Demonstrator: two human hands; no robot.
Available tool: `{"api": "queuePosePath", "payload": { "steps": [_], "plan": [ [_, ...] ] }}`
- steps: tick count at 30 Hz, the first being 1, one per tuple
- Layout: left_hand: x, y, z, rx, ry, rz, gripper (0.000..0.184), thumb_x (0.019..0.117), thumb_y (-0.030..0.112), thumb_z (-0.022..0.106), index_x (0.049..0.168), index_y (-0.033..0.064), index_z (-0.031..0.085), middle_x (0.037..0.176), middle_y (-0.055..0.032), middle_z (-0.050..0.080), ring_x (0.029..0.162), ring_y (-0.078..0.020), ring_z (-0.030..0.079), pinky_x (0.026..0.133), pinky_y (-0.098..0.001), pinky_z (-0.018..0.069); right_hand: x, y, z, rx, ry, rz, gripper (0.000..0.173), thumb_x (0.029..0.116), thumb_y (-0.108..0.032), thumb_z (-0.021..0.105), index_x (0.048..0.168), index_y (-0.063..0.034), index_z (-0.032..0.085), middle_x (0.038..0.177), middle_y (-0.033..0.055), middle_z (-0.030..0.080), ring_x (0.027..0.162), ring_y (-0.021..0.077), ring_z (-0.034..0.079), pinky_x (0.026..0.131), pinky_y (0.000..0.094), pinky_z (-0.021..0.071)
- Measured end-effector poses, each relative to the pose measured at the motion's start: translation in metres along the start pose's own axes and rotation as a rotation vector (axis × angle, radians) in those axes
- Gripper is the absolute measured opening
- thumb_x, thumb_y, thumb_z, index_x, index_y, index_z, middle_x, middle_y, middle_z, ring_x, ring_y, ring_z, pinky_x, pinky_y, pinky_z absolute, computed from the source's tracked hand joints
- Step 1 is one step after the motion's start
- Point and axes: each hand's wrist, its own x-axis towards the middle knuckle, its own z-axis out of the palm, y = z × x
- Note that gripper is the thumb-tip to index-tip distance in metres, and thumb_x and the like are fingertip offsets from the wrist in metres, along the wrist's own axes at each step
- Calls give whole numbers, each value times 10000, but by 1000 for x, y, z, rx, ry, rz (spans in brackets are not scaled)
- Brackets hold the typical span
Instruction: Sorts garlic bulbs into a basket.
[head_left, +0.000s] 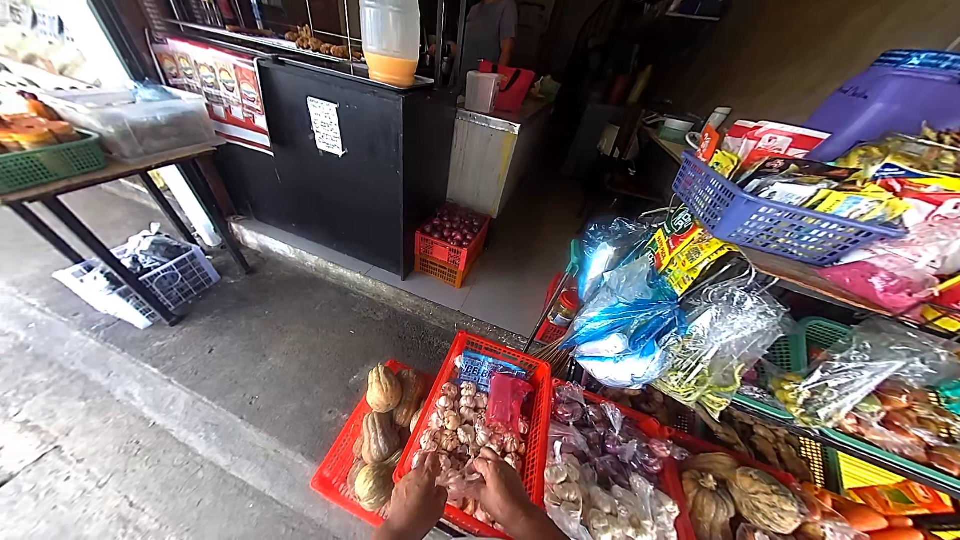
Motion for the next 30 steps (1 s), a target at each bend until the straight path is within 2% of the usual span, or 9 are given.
{"api": "queuePosePath", "payload": {
  "steps": [2, 4, 6, 8, 15, 20, 23, 28, 30],
  "plan": [
    [-1, -1, 2, -99, 64, 98, 475, 923, 88, 620, 1393, 71, 556, 1421, -221, 538, 1175, -378, 641, 947, -542, 553, -1, 0, 2, 14, 26, -15, 296, 958, -189, 628, 1216, -97, 740, 1374, 127, 625, 1211, 291, 639, 1030, 483, 527],
    [-2, -1, 5, -126, 82, 227, 398, 902, -7, 576, 1285, 76, 646, 1411, -214, 546, 1166, -367, 646, 930, -536, 566, -2, 1, 4, 49, 64, -38, 302, 952, -145, 595, 1208, -93, 747, 1352, 135, 642, 1194, 294, 650, 1022, 481, 532],
    [-2, -2, 9, -90, 58, 310, 226, 927, 5, 560, 1085, 43, 718, 1357, -200, 582, 1134, -344, 658, 923, -522, 565, -4, 1, 3, 84, 84, -50, 291, 951, -120, 587, 1186, -76, 753, 1320, 148, 653, 1184, 295, 651, 1019, 475, 530],
    [0, -6, 12, -75, 43, 321, 192, 940, 15, 556, 1016, 21, 733, 1311, -192, 604, 1131, -324, 655, 951, -497, 557, -5, 1, 4, 94, 89, -59, 293, 956, -119, 572, 1178, -79, 758, 1303, 147, 657, 1176, 285, 652, 1020, 463, 531],
    [3, -12, 15, -66, 79, 255, 330, 912, -22, 542, 1183, 23, 725, 1339, -168, 636, 1223, -315, 633, 1027, -502, 522, -9, -3, 4, 101, 63, -91, 276, 983, -124, 559, 1150, -13, 749, 1303, 192, 648, 1186, 320, 643, 1044, 462, 512],
    [-1, -9, 8, -52, 67, 221, 267, 910, 12, 576, 1112, 12, 749, 1253, -193, 670, 1202, -332, 635, 1046, -500, 502, -9, -1, 4, 92, 47, -124, 263, 974, -94, 567, 1133, -20, 763, 1241, 184, 682, 1175, 316, 650, 1050, 460, 503],
    [-3, -10, 9, -76, 101, 267, 219, 927, 30, 587, 1041, 3, 772, 1154, -216, 699, 1147, -353, 658, 1028, -504, 506, -8, -1, 5, 110, 72, -150, 259, 975, -100, 567, 1124, -19, 763, 1212, 162, 706, 1170, 288, 662, 1057, 446, 502],
    [-5, -8, 11, -122, 108, 362, 216, 958, 46, 575, 1015, 12, 780, 1055, -196, 729, 1064, -331, 694, 992, -493, 529, -5, -1, 10, 119, 112, -158, 344, 1023, -289, 548, 1109, -25, 752, 1197, 149, 704, 1149, 265, 668, 1047, 422, 511],
    [-4, -9, 11, -100, 81, 369, 223, 962, 58, 567, 1027, 19, 777, 1060, -188, 729, 1068, -324, 695, 989, -491, 531, -5, -3, 10, 96, 84, -149, 342, 1030, -281, 556, 1104, 2, 733, 1234, 174, 682, 1164, 292, 661, 1045, 442, 512]
  ]
}}
